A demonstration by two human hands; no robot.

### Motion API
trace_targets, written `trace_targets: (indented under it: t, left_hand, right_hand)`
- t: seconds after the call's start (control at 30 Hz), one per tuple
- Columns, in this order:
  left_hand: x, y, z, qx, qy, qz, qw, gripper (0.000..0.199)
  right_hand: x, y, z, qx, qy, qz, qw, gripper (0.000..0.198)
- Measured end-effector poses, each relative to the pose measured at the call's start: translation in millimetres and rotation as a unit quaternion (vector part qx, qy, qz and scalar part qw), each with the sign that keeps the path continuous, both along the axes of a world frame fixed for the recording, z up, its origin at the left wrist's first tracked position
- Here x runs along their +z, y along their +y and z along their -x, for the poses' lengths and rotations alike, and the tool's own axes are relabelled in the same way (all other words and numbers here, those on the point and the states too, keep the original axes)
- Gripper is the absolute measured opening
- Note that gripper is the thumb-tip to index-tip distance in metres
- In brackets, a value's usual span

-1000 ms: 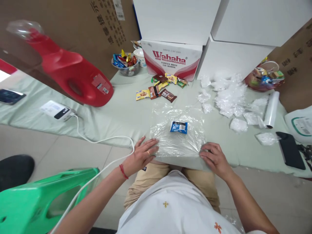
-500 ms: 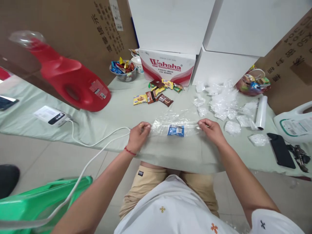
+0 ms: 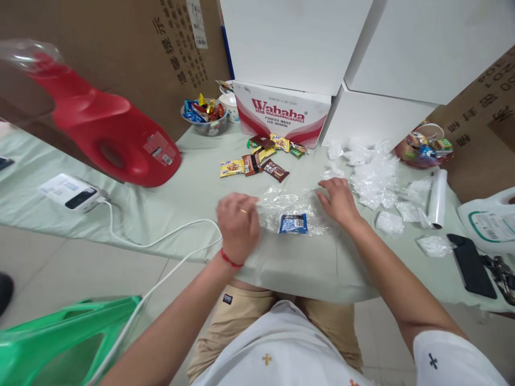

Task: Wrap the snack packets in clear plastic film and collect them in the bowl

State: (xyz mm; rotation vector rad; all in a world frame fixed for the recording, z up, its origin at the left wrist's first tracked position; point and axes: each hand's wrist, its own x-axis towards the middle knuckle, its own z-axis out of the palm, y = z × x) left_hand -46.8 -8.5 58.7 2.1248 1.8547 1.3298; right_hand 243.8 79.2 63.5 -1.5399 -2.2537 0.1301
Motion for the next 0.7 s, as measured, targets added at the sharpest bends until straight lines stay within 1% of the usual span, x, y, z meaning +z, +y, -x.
trace_targets:
  t: [0.03,0.07,0.1,0.13,0.17,0.2,0.27,0.33,0.4,0.5,0.57,0.63,0.7]
  left_hand:
    - [2.0,-6.9,-10.6,-0.079,0.025,0.012,0.996,0.033]
    - [1.8,-11.9,-21.2,-0.148,0.052,0.032,0.987,0.036]
    - [-0.3,-14.8,-31.0,-0.194,0.076,0.054,0.977,0.039]
    - [-4.0,-15.7,-39.2,-0.224,0.096,0.076,0.967,0.041]
    - [-8.6,-14.9,-45.4,-0.237,0.111,0.096,0.96,0.043]
    - [-13.5,-13.1,-49.4,-0.239,0.121,0.112,0.957,0.043]
    - [-21.6,-8.5,-52.1,-0.237,0.13,0.133,0.953,0.041]
    - [-25.7,-5.3,-50.5,-0.238,0.133,0.143,0.951,0.04]
    - [-26.5,-4.2,-48.4,-0.24,0.132,0.148,0.95,0.04]
    - [-26.5,-3.7,-47.3,-0.24,0.123,0.148,0.951,0.041]
    - [-28.7,-3.5,-46.5,-0.242,0.106,0.146,0.953,0.041]
    - [-33.2,-4.4,-43.3,-0.245,0.071,0.14,0.957,0.038]
    - [-39.6,-6.7,-35.9,-0.232,-0.001,0.124,0.965,0.032]
  right_hand:
    - [1.7,10.4,10.8,0.03,-0.013,0.012,0.999,0.044]
    - [2.8,21.2,22.5,0.05,-0.033,0.033,0.998,0.049]
    - [3.7,31.7,34.4,0.063,-0.061,0.064,0.994,0.053]
    - [4.8,41.7,45.8,0.071,-0.09,0.105,0.988,0.057]
    - [6.5,50.6,55.8,0.075,-0.116,0.152,0.979,0.057]
    - [9.2,58.2,64.1,0.084,-0.132,0.201,0.967,0.052]
    - [17.6,68.0,73.8,0.117,-0.13,0.282,0.943,0.033]
    - [29.1,68.6,75.0,0.158,-0.089,0.317,0.931,0.017]
    - [40.2,58.4,70.4,0.196,-0.042,0.3,0.932,0.013]
    - [46.7,23.2,59.5,0.258,-0.003,0.218,0.941,0.014]
    - [40.5,-7.7,52.8,0.288,-0.009,0.186,0.939,0.019]
    - [27.1,-37.0,47.6,0.284,-0.03,0.181,0.941,0.028]
    - [11.0,-59.2,44.2,0.266,-0.056,0.181,0.945,0.042]
